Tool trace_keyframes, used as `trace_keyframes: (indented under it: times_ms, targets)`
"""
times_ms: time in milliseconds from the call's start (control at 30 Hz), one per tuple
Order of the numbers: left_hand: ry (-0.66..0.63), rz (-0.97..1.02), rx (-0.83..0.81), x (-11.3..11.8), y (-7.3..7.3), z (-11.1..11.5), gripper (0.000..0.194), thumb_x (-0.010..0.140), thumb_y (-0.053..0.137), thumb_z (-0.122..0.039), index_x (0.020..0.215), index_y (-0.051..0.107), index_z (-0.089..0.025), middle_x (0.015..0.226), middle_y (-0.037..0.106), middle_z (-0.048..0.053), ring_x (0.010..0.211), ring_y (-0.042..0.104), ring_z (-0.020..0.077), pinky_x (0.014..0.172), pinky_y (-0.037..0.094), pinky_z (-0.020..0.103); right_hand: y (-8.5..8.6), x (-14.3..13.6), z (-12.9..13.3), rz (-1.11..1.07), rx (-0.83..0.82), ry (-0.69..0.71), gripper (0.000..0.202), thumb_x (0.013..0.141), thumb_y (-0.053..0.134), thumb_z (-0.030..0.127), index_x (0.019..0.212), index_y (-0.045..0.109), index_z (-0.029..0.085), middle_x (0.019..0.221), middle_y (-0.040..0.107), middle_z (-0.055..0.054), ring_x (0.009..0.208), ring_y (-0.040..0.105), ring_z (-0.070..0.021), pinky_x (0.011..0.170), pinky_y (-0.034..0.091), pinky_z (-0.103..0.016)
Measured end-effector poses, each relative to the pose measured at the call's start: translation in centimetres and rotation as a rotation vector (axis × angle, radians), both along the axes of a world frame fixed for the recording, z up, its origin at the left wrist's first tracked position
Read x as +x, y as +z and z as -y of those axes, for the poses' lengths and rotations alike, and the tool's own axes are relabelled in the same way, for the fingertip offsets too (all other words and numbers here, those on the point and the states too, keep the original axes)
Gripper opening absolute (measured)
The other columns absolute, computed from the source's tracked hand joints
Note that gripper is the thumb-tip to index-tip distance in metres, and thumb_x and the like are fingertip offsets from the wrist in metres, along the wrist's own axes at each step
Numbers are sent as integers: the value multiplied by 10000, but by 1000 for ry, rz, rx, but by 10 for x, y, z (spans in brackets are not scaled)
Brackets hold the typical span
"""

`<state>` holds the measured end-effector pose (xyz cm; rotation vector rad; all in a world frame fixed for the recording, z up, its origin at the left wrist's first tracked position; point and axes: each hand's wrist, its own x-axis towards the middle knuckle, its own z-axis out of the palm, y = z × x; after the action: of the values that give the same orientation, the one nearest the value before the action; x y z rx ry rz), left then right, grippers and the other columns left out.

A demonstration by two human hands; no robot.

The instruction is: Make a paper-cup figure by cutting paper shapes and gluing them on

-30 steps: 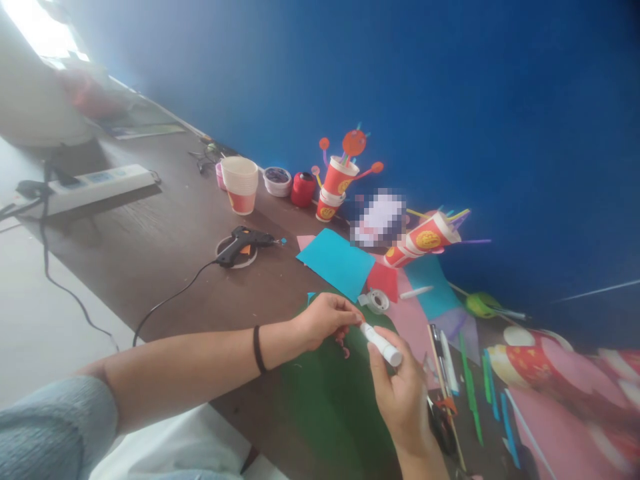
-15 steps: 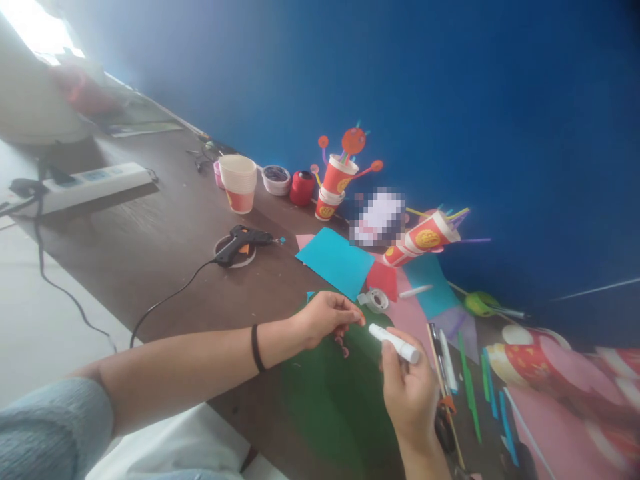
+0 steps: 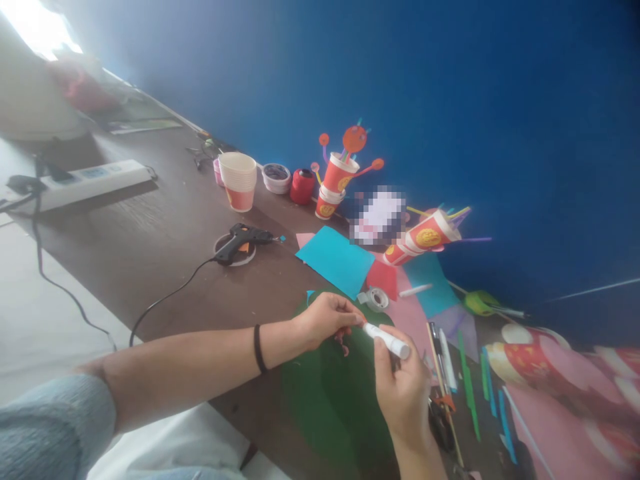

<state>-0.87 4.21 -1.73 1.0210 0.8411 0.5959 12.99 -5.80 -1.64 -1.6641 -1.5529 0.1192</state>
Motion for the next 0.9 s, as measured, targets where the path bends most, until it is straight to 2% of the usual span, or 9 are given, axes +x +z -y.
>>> trace_keyframes:
  times_ms: [200, 367, 467, 600, 767, 900]
  targets:
    - [-15, 41, 36, -2, -3, 0, 151, 683, 631, -254, 697, 668, -108, 539, 540, -7, 441, 442, 42, 400, 356, 153, -1, -1, 3, -55, 46, -41, 224, 850, 555, 278, 1030, 605, 155, 917, 674, -116, 804, 651, -221, 699, 531, -344]
    - [5, 8, 38, -2, -2, 0, 151, 659, 665, -264, 699, 656, -119, 477, 497, -33, 420, 430, 51, 397, 353, 162, -2, -2, 0, -24, -9, 2, 234, 858, 538, 300, 1037, 597, 161, 946, 677, -116, 864, 648, -224, 736, 532, -349]
    - [-10, 15, 63, -2, -2, -1, 165, 667, 656, -278, 687, 663, -115, 534, 541, -12, 438, 440, 45, 406, 353, 161, 0, 0, -1, 1, -15, -34, 226, 855, 540, 319, 1000, 609, 160, 910, 686, -109, 819, 655, -216, 707, 532, -329]
    - [-8, 39, 62, -2, -4, -2, 180, 680, 641, -296, 693, 661, -117, 581, 568, 1, 447, 447, 43, 410, 345, 164, 1, 1, 2, -128, 17, -79, 222, 856, 540, 314, 998, 612, 159, 865, 684, -97, 760, 663, -202, 661, 538, -306]
    - [-8, 24, 43, -2, -1, -3, 185, 670, 658, -297, 713, 655, -117, 528, 529, -13, 434, 431, 49, 409, 333, 170, -1, 0, 0, -210, 16, -15, 242, 825, 582, 306, 1018, 624, 166, 933, 680, -102, 820, 660, -217, 721, 538, -341]
    - [86, 45, 87, -6, 7, -13, 218, 685, 656, -330, 688, 634, -113, 714, 630, 48, 502, 455, 49, 416, 304, 164, 1, 8, -9, -333, -32, -172, 297, 801, 597, 365, 990, 636, 139, 856, 689, -108, 712, 655, -211, 588, 529, -296]
